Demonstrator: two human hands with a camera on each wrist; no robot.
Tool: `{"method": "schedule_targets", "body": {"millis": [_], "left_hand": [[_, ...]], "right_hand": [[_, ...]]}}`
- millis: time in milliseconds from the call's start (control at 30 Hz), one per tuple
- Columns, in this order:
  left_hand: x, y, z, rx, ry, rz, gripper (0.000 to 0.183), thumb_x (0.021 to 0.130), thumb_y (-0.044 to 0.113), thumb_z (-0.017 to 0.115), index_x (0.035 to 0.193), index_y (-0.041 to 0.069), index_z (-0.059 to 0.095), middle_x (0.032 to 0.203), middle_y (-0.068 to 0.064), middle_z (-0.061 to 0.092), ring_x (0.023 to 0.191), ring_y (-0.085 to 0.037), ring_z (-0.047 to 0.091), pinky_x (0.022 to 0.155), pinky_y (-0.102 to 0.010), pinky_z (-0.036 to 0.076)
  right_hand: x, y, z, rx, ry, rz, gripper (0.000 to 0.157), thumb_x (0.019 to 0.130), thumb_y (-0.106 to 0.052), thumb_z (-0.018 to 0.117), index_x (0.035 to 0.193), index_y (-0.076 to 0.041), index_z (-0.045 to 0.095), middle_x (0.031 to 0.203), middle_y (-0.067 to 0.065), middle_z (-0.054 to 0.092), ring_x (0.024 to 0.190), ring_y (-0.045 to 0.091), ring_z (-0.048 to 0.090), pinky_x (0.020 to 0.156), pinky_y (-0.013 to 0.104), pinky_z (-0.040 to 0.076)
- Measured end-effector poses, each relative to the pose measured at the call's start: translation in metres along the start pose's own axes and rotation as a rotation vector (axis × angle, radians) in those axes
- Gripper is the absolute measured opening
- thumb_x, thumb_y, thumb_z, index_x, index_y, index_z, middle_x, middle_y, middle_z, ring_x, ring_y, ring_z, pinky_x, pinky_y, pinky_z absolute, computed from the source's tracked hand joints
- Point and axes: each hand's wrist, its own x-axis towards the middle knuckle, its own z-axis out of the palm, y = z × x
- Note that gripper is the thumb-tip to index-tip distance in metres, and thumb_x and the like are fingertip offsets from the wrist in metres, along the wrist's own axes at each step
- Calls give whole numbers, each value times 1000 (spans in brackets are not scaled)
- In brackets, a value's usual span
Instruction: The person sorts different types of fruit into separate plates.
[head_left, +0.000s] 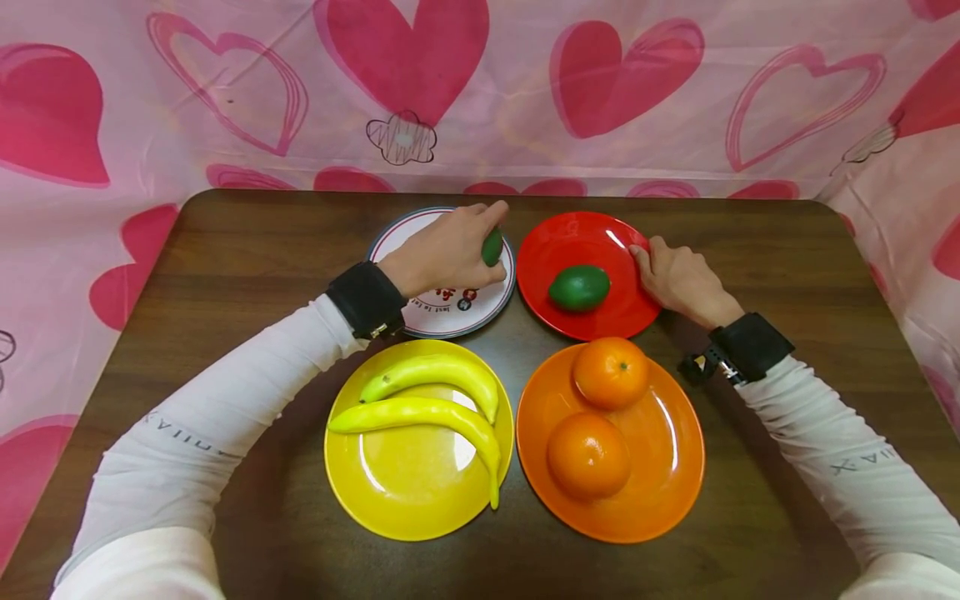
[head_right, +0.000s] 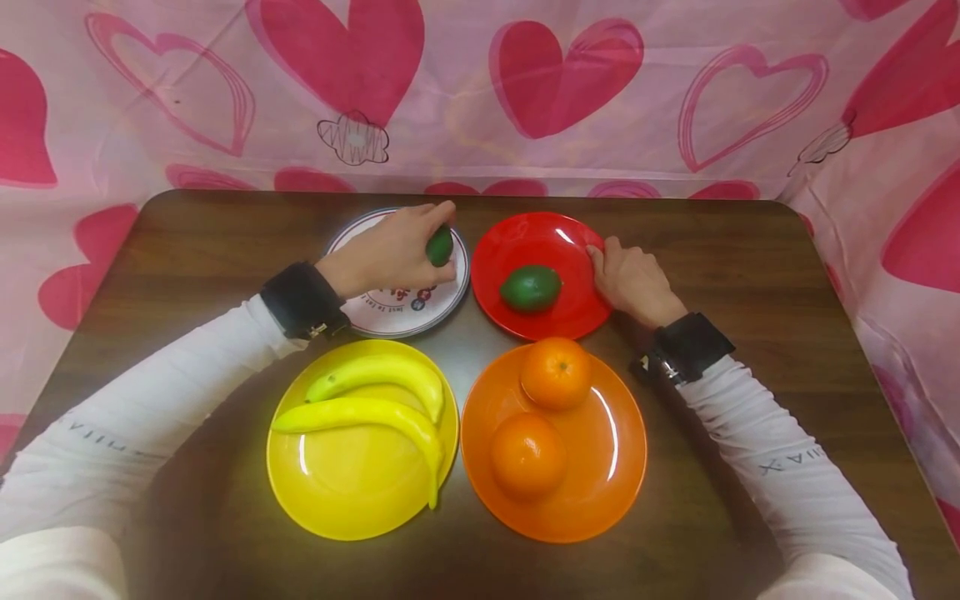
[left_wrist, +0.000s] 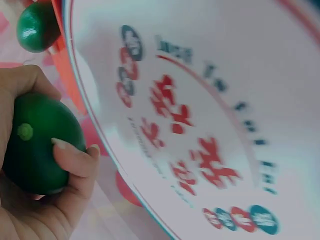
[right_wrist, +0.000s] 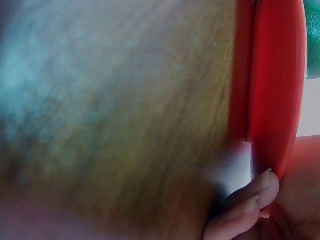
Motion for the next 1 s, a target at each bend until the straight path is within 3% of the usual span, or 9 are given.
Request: {"method": "schedule_targets", "body": {"millis": [200,400,700,1000], "left_hand": [[14,16,-1,22,24,86,65,81,42,62,133,9,42,123,-13,57,104,-27,58,90,-41,50],[30,29,0,32,-1,121,59,80,38,63,127,8,42,110,-9,54,89,-24,55,78,-36,52],[51,43,5,126,-54,131,67,79,41,63,133,9,39,119,-10,54,91,-25,60,87,-38,52],[61,44,13,174,-110,147,74,80,41,63,141,9,36,128,-13,55,99,-27,62,93,-41,50]], "right_hand": [[0,1,1,7,-3,6,69,96,-64,20,118,-1,39,84,19,48,74,37,53,63,44,46],[0,2,2,17,-8,4,69,96,-64,21,119,-1,39,84,18,48,73,35,52,62,43,46],[1,2,0,14,-11,5,68,97,-62,22,120,-1,39,85,19,49,75,36,53,63,44,46],[1,1,-1,9,-4,14,66,97,-62,22,117,-2,40,84,19,48,75,38,53,64,45,46]]}}
